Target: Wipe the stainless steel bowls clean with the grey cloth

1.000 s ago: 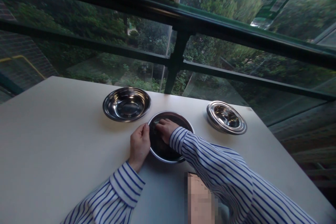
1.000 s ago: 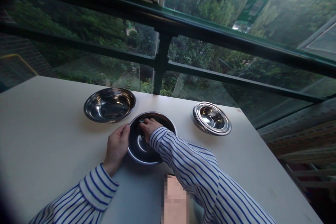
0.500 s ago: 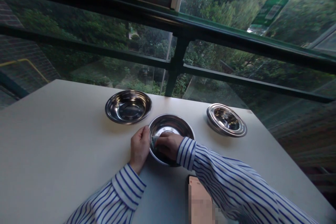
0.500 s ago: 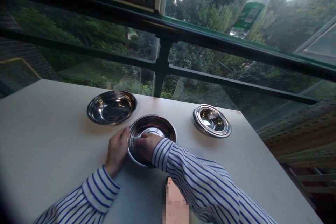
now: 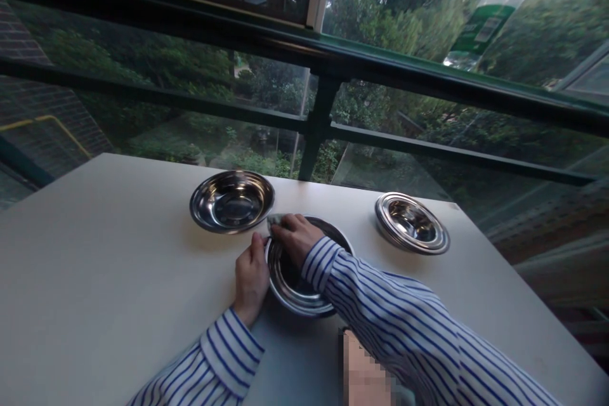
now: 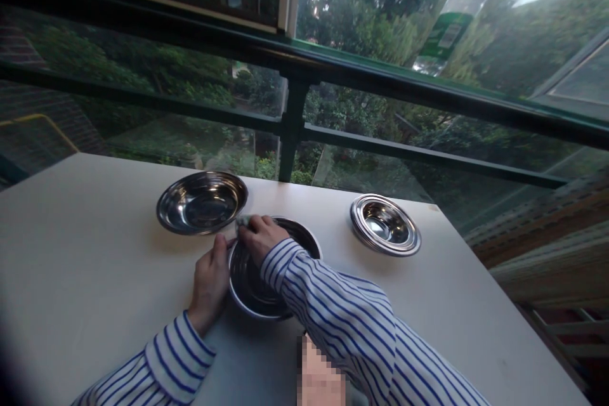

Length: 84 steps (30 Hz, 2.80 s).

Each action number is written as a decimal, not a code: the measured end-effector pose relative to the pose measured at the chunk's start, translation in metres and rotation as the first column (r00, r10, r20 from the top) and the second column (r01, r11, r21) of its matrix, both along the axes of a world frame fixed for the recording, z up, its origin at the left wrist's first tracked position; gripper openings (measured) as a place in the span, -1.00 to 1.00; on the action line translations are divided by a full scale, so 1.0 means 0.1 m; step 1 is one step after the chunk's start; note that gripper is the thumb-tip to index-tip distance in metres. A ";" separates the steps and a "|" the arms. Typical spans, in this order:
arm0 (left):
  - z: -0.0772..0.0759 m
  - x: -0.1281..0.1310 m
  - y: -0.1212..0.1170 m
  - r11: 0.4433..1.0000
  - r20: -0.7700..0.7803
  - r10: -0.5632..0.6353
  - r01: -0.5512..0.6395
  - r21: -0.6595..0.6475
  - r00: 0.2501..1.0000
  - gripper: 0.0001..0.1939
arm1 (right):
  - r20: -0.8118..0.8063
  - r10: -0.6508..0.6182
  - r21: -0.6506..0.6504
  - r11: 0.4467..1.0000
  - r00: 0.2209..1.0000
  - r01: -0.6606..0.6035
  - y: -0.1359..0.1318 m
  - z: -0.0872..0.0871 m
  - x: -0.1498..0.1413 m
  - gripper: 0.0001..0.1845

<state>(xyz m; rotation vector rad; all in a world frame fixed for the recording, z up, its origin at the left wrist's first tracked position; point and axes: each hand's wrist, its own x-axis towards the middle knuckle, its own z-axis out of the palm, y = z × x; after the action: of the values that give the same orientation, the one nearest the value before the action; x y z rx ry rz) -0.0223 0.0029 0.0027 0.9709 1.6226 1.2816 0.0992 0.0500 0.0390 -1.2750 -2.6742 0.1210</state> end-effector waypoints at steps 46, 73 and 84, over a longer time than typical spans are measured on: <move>-0.08 -0.03 0.05 0.992 0.147 -0.082 0.067 0.103 0.986 -0.60 | 0.159 0.241 -0.158 0.963 0.957 -0.216 -0.70 0.24 0.77 -0.79; -0.05 -0.01 0.04 0.974 -0.090 -0.101 0.117 0.195 0.991 -0.67 | 0.113 0.104 -0.152 0.985 0.988 -0.087 0.02 -0.15 0.19 -0.80; -0.05 0.02 0.02 0.970 -0.079 -0.128 0.141 0.197 0.989 -0.65 | 0.135 0.281 -0.333 0.916 0.950 -0.224 -0.27 -0.17 0.54 -0.72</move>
<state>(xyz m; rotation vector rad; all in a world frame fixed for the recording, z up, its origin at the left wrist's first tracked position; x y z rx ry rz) -0.0207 0.0048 -0.0021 1.2385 1.4680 1.3516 0.1535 0.0229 0.0224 -1.0480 -3.0651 0.5084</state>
